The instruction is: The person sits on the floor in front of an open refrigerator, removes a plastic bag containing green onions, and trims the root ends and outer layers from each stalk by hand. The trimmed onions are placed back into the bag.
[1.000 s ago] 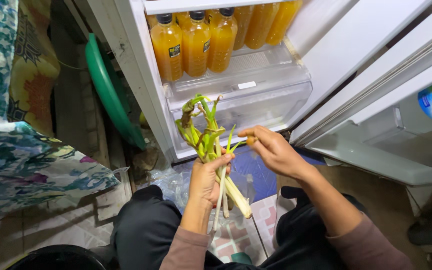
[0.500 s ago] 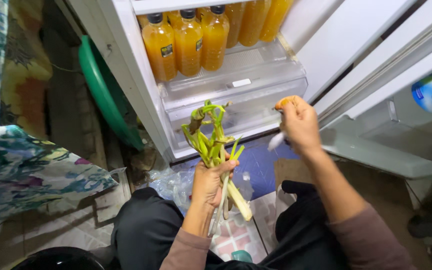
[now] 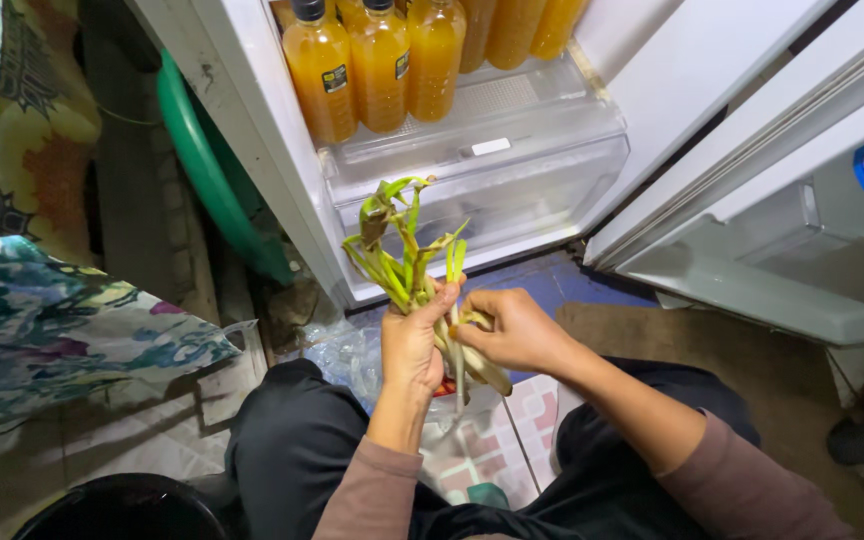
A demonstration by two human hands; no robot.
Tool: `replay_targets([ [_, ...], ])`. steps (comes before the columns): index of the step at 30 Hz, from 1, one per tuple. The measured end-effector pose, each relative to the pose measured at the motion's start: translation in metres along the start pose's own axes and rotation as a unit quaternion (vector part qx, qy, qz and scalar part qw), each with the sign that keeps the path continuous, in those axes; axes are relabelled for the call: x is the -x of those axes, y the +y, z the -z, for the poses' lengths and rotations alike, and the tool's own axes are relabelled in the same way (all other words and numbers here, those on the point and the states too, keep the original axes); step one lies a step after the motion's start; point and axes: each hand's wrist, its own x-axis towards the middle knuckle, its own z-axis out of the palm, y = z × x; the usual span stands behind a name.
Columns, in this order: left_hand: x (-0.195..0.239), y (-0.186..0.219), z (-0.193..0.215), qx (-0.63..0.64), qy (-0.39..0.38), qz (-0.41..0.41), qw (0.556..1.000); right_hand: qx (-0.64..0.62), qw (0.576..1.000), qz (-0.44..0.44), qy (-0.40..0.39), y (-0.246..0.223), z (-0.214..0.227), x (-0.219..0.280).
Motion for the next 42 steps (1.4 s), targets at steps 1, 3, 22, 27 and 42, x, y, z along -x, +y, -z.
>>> replay_targets([
  [1, 0.000, 0.000, 0.000, -0.002, -0.002, -0.003, 1.000, -0.003, 1.000, -0.004, -0.001, 0.002, 0.000, -0.003],
  [3, -0.002, 0.000, -0.001, -0.032, 0.002, 0.007, 0.999, -0.037, 0.999, -0.008, 0.008, 0.007, 0.006, -0.009],
  [22, 0.004, 0.002, -0.005, -0.135, 0.029, -0.057, 0.989, 0.105, 0.989, 0.107, 0.004, 0.002, 0.014, 0.010],
  [27, 0.002, 0.004, -0.002, -0.108, 0.024, -0.029, 0.993, 0.228, 0.959, 0.156, 0.069, -0.005, 0.017, 0.017],
  [42, 0.003, 0.014, 0.001, -0.077, -0.023, -0.002, 0.997, 0.252, 0.951, 0.173, 0.042, 0.058, 0.088, 0.012],
])
